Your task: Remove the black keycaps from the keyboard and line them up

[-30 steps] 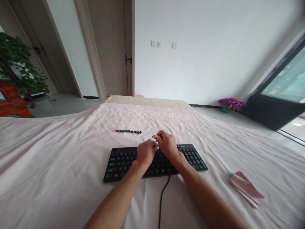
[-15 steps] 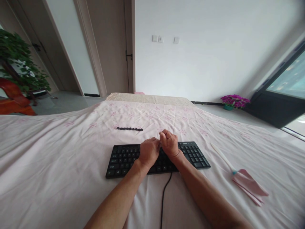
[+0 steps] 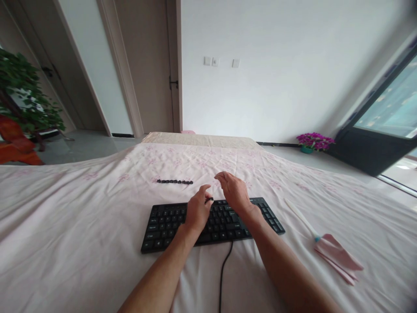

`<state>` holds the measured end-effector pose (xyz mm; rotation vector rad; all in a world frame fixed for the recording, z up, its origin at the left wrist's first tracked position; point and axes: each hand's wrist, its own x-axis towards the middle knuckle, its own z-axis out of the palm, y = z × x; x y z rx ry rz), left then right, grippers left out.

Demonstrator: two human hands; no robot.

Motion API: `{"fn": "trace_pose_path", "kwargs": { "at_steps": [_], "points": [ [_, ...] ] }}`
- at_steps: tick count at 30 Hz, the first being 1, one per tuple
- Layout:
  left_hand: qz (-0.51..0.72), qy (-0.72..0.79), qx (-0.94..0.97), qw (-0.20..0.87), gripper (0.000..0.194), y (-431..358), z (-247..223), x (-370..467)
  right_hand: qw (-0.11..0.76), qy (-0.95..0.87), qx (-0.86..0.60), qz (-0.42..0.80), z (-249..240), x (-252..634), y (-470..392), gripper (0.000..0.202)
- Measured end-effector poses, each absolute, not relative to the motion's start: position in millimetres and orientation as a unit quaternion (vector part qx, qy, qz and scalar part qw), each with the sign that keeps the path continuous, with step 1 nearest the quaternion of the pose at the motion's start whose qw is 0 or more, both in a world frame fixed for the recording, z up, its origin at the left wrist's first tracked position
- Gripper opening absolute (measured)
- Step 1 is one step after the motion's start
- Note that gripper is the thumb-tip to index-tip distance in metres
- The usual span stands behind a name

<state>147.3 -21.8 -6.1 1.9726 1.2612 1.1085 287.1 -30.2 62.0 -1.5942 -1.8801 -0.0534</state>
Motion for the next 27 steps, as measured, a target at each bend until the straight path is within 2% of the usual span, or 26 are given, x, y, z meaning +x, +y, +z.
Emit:
{"fn": "trace_pose_path", "kwargs": {
  "at_steps": [6, 13, 16, 19, 22, 27],
  "points": [
    [0.472, 0.454, 0.694, 0.299, 0.048, -21, -5, 144, 0.207, -0.732, -0.645, 0.068, 49, 286, -22, 0.02],
    [0.475, 0.463, 0.704, 0.252, 0.049, -21, -8, 143, 0.183, -0.741, -0.632, 0.137, 47, 292, -10, 0.011],
    [0.439, 0.514, 0.71, 0.197, 0.048, -22, -5, 142, 0.185, -0.736, -0.64, 0.123, 47, 291, 5, 0.012],
    [0.373, 0.564, 0.723, 0.144, 0.035, -23, -4, 141, 0.182, -0.721, -0.664, 0.076, 42, 281, 26, 0.014],
    [0.312, 0.575, 0.744, 0.136, 0.018, -23, -3, 140, 0.156, -0.729, -0.665, 0.046, 33, 266, 49, 0.014],
    [0.269, 0.58, 0.758, 0.131, 0.015, -23, 0, 140, 0.137, -0.739, -0.658, 0.043, 18, 250, 75, 0.015]
  ]
}}
